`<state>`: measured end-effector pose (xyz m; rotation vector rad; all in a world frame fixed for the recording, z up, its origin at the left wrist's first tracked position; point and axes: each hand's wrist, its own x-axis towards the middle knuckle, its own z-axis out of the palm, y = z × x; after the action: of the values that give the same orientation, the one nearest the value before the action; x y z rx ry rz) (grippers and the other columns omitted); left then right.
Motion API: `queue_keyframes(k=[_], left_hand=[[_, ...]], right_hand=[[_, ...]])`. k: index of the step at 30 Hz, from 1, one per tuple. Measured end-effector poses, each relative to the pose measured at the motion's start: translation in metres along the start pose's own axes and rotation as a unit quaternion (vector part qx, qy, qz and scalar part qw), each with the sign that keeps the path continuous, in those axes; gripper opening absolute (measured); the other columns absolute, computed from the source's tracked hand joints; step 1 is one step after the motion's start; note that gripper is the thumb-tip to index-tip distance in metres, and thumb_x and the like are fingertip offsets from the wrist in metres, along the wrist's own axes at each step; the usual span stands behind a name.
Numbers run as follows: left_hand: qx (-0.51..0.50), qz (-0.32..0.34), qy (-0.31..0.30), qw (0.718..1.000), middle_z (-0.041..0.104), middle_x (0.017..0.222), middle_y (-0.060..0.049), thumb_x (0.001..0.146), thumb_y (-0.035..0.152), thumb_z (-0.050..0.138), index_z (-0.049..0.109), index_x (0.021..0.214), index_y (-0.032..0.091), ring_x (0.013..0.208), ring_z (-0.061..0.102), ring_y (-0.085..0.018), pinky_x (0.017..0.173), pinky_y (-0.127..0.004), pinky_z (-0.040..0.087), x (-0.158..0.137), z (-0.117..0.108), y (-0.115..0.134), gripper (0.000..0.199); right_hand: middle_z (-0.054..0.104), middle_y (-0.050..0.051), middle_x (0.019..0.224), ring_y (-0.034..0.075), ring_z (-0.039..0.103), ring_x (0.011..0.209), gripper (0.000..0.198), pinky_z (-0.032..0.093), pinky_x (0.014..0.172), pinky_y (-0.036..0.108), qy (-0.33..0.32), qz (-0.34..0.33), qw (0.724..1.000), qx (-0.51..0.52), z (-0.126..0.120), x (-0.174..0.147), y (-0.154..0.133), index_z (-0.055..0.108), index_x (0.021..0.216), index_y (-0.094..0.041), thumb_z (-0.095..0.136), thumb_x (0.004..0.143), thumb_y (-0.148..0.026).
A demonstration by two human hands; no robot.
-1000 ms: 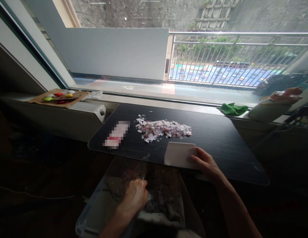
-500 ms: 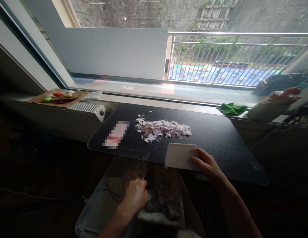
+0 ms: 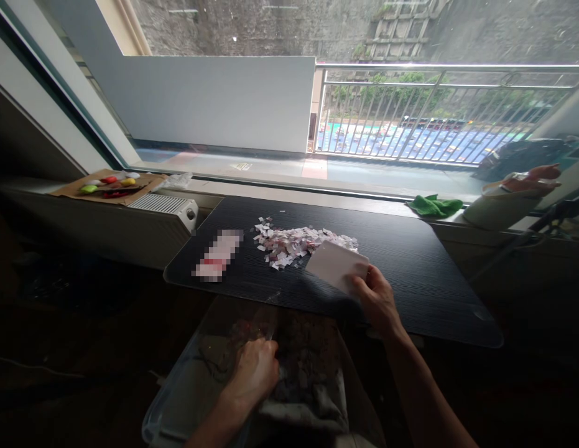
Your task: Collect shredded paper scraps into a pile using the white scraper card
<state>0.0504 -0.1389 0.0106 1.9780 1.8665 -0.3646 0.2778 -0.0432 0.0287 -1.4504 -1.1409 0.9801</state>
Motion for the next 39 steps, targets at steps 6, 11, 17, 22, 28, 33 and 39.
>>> queue_keyframes(k=[6, 11, 17, 22, 28, 33, 39], left_hand=[[-0.009, -0.002, 0.004, 1.0, 0.066, 0.085, -0.01, 0.072, 0.012, 0.04, 0.066, 0.083, 0.017, 0.085, 0.061, -0.021, 0.073, -0.029, 0.044, 0.0, 0.001, 0.0, 0.028], [-0.011, 0.007, 0.002, 1.0, 0.067, 0.084, -0.011, 0.07, 0.012, 0.041, 0.066, 0.081, 0.016, 0.083, 0.063, -0.024, 0.072, -0.031, 0.046, 0.002, 0.003, 0.0, 0.028], [-0.009, 0.011, -0.007, 1.0, 0.067, 0.083, -0.012, 0.071, 0.012, 0.041, 0.066, 0.079, 0.016, 0.081, 0.063, -0.025, 0.071, -0.033, 0.047, 0.002, 0.0, 0.002, 0.027], [-0.002, 0.006, -0.012, 1.0, 0.067, 0.084, -0.013, 0.07, 0.01, 0.04, 0.067, 0.08, 0.015, 0.083, 0.063, -0.026, 0.071, -0.034, 0.047, 0.001, -0.002, 0.005, 0.029], [0.001, 0.048, -0.013, 0.999, 0.068, 0.081, -0.014, 0.069, 0.009, 0.042, 0.067, 0.083, 0.014, 0.08, 0.064, -0.024, 0.069, -0.032, 0.048, 0.001, -0.002, 0.019, 0.029], [-0.001, 0.082, -0.019, 0.996, 0.067, 0.084, -0.015, 0.07, 0.009, 0.043, 0.068, 0.084, 0.013, 0.082, 0.064, -0.026, 0.071, -0.035, 0.049, 0.001, -0.006, 0.034, 0.029], [0.005, 0.092, -0.026, 0.995, 0.067, 0.082, -0.017, 0.074, 0.01, 0.04, 0.068, 0.085, 0.011, 0.084, 0.064, -0.028, 0.073, -0.037, 0.049, 0.002, -0.004, 0.034, 0.03]], right_hand=[[0.062, 0.005, 0.086, 0.02, 0.059, 0.077, 0.034, 0.046, 0.069, 0.033, 0.022, -0.054, 0.997, -0.049, 0.02, 0.018, 0.008, 0.052, 0.1, -0.017, 0.053, 0.071, -0.032], [0.063, 0.004, 0.082, 0.019, 0.058, 0.074, 0.024, 0.045, 0.068, 0.031, -0.031, -0.064, 0.993, -0.095, 0.026, 0.008, 0.004, 0.054, 0.092, -0.018, 0.049, 0.071, -0.028], [0.063, 0.003, 0.081, 0.018, 0.057, 0.072, 0.024, 0.044, 0.067, 0.03, -0.021, -0.058, 0.994, -0.092, 0.024, 0.004, -0.002, 0.055, 0.092, -0.018, 0.049, 0.07, -0.027], [0.064, 0.003, 0.08, 0.018, 0.057, 0.071, 0.025, 0.043, 0.064, 0.028, -0.042, -0.047, 0.993, -0.103, 0.022, 0.002, -0.004, 0.056, 0.091, -0.017, 0.05, 0.069, -0.027], [0.062, 0.003, 0.08, 0.018, 0.057, 0.071, 0.028, 0.044, 0.065, 0.029, 0.01, -0.029, 0.993, -0.113, 0.009, -0.006, -0.005, 0.055, 0.093, -0.017, 0.05, 0.069, -0.03], [0.061, 0.002, 0.077, 0.018, 0.056, 0.069, 0.026, 0.044, 0.063, 0.029, 0.007, -0.027, 0.992, -0.119, 0.009, -0.015, 0.0, 0.055, 0.091, -0.017, 0.051, 0.07, -0.031], [0.062, 0.003, 0.079, 0.018, 0.057, 0.072, 0.024, 0.044, 0.063, 0.027, -0.074, -0.029, 0.994, -0.08, 0.032, -0.031, -0.003, 0.055, 0.091, -0.017, 0.049, 0.071, -0.029]])
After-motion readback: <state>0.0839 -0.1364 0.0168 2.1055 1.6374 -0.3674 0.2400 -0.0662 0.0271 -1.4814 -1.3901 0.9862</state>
